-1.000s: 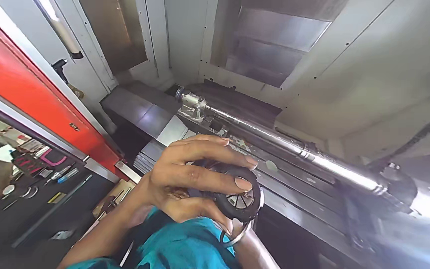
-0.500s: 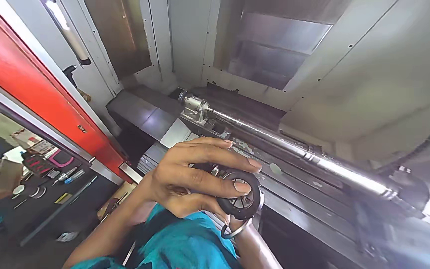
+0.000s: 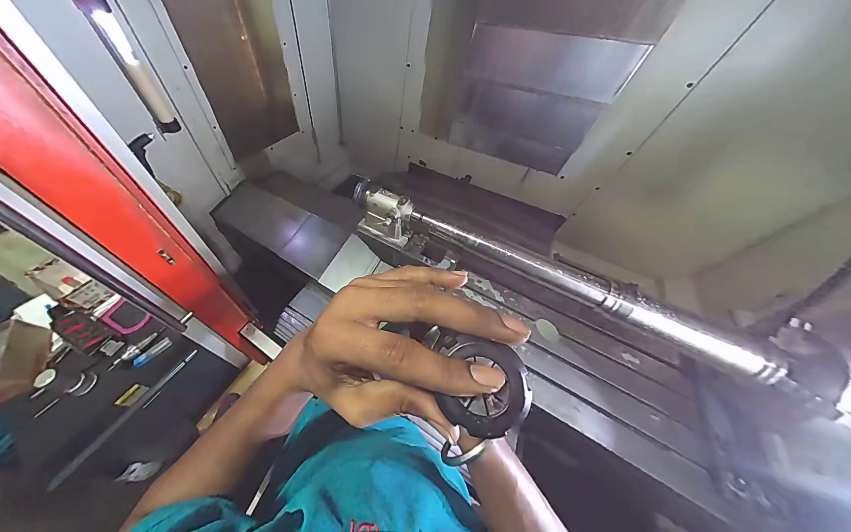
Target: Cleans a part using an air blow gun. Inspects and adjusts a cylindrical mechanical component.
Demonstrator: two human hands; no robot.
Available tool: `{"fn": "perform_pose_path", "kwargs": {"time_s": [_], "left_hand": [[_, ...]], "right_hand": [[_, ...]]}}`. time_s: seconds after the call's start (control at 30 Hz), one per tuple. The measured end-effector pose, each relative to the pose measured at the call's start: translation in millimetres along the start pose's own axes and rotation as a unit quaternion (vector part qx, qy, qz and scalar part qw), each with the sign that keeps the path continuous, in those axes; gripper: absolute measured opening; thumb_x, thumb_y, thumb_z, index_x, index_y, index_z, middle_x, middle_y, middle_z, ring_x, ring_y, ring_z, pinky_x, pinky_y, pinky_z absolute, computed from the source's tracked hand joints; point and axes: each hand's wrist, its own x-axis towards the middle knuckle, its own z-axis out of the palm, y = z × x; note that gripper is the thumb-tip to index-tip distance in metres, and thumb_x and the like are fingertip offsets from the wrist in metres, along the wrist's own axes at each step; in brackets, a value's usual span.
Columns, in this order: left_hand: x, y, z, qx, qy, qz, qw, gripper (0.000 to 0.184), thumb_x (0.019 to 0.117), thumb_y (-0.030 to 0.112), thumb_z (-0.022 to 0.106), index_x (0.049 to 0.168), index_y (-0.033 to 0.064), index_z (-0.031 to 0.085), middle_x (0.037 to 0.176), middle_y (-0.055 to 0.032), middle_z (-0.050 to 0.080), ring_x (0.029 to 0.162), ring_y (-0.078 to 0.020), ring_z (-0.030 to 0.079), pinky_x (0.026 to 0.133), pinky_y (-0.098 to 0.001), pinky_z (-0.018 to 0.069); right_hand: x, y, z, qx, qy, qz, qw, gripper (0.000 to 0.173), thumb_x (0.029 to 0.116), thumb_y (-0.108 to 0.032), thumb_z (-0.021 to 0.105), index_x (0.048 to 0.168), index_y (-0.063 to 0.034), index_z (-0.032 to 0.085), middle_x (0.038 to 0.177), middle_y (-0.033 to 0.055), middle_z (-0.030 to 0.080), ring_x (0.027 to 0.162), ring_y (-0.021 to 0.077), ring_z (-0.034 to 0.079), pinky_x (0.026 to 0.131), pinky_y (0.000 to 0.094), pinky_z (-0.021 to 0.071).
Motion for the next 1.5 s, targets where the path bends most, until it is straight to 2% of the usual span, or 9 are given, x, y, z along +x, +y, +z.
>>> {"fn": "perform_pose_path", "kwargs": {"time_s": [0.3, 0.47, 0.6, 0.73, 0.8, 0.93, 1.07, 1.17, 1.5], "left_hand": [[1.5, 5.3, -1.5, -0.009, -0.002, 0.000, 1.000, 0.027, 0.0939, 0.023, 0.075, 0.117, 0.0107, 0.072, 0.127, -0.0114, 0.070, 0.124, -0.0256, 0.064, 0.117, -0.0530, 0.0417], [6.0, 9.2, 2.8, -0.091, 0.017, -0.062, 0.994, 0.032, 0.0954, 0.037, 0.070, 0.108, 0.0080, 0.072, 0.120, -0.0135, 0.072, 0.126, -0.0287, 0.062, 0.118, -0.0539, 0.0394], [11.3, 10.5, 10.0, -0.176, 0.046, -0.107, 0.977, 0.041, 0.1006, 0.043, 0.059, 0.099, 0.0029, 0.070, 0.114, -0.0164, 0.071, 0.123, -0.0302, 0.063, 0.112, -0.0468, 0.0468], [11.8, 11.2, 16.8, -0.203, 0.074, -0.132, 0.967, 0.042, 0.1003, 0.043, 0.058, 0.096, 0.0020, 0.068, 0.112, -0.0169, 0.070, 0.119, -0.0319, 0.064, 0.108, -0.0482, 0.0493], [11.1, 12.4, 17.7, -0.197, 0.076, -0.142, 0.967, 0.039, 0.0986, 0.041, 0.060, 0.099, 0.0022, 0.068, 0.112, -0.0171, 0.070, 0.118, -0.0332, 0.064, 0.110, -0.0513, 0.0484], [10.9, 12.5, 23.5, -0.191, 0.097, -0.142, 0.966, 0.032, 0.0991, 0.034, 0.061, 0.096, 0.0026, 0.066, 0.108, -0.0161, 0.070, 0.114, -0.0303, 0.066, 0.110, -0.0509, 0.0475], [10.3, 14.3, 28.1, -0.206, 0.120, -0.148, 0.960, 0.026, 0.0977, 0.029, 0.062, 0.094, 0.0035, 0.064, 0.105, -0.0128, 0.070, 0.112, -0.0258, 0.067, 0.112, -0.0502, 0.0456], [8.9, 16.9, 31.3, -0.214, 0.140, -0.163, 0.953, 0.024, 0.0976, 0.029, 0.061, 0.093, 0.0058, 0.063, 0.104, -0.0105, 0.069, 0.111, -0.0243, 0.067, 0.111, -0.0495, 0.0462], [13.7, 28.1, 34.2, -0.206, 0.183, -0.200, 0.940, 0.022, 0.0989, 0.030, 0.060, 0.091, 0.0103, 0.066, 0.102, -0.0019, 0.072, 0.107, -0.0145, 0.068, 0.112, -0.0412, 0.0464]], "right_hand": [[3.7, -7.3, 3.5, 0.023, 0.021, -0.012, 0.999, 0.035, 0.0889, -0.030, 0.076, 0.106, -0.0013, 0.064, 0.097, 0.0059, 0.069, 0.096, 0.0059, 0.066, 0.090, 0.0226, 0.0544], [6.4, -7.5, 5.6, -0.013, 0.039, -0.036, 0.999, 0.044, 0.0878, -0.035, 0.077, 0.116, -0.0055, 0.061, 0.106, 0.0030, 0.070, 0.104, 0.0031, 0.066, 0.096, 0.0227, 0.0538], [-4.0, -2.5, 6.9, -0.021, 0.037, -0.026, 0.999, 0.053, 0.0829, -0.039, 0.083, 0.117, -0.0037, 0.062, 0.106, 0.0049, 0.071, 0.103, 0.0062, 0.068, 0.095, 0.0276, 0.0568], [-2.6, -2.7, 10.6, 0.004, 0.056, -0.014, 0.998, 0.046, 0.0835, -0.027, 0.082, 0.116, -0.0007, 0.063, 0.106, 0.0060, 0.072, 0.104, 0.0070, 0.069, 0.096, 0.0274, 0.0574], [-17.0, 19.4, 12.9, 0.053, 0.074, -0.016, 0.996, 0.044, 0.0817, -0.016, 0.082, 0.115, 0.0064, 0.064, 0.104, 0.0135, 0.072, 0.101, 0.0152, 0.071, 0.093, 0.0338, 0.0597], [-12.0, 11.5, 8.5, -0.005, 0.078, -0.015, 0.997, 0.045, 0.0809, -0.025, 0.082, 0.113, 0.0006, 0.065, 0.102, 0.0083, 0.072, 0.100, 0.0090, 0.070, 0.093, 0.0286, 0.0579], [-1.8, -9.6, 6.1, -0.043, 0.058, -0.017, 0.997, 0.040, 0.0881, -0.026, 0.078, 0.117, -0.0046, 0.062, 0.104, 0.0013, 0.072, 0.101, 0.0032, 0.068, 0.094, 0.0245, 0.0566], [3.4, -16.7, 9.9, -0.045, 0.074, -0.007, 0.996, 0.032, 0.0849, -0.017, 0.078, 0.107, 0.0007, 0.063, 0.095, 0.0045, 0.070, 0.093, 0.0043, 0.069, 0.089, 0.0235, 0.0572], [-9.4, -1.1, 10.3, -0.074, 0.077, -0.019, 0.994, 0.048, 0.0773, -0.025, 0.083, 0.112, 0.0016, 0.063, 0.098, 0.0066, 0.071, 0.096, 0.0054, 0.069, 0.091, 0.0246, 0.0565]]}}
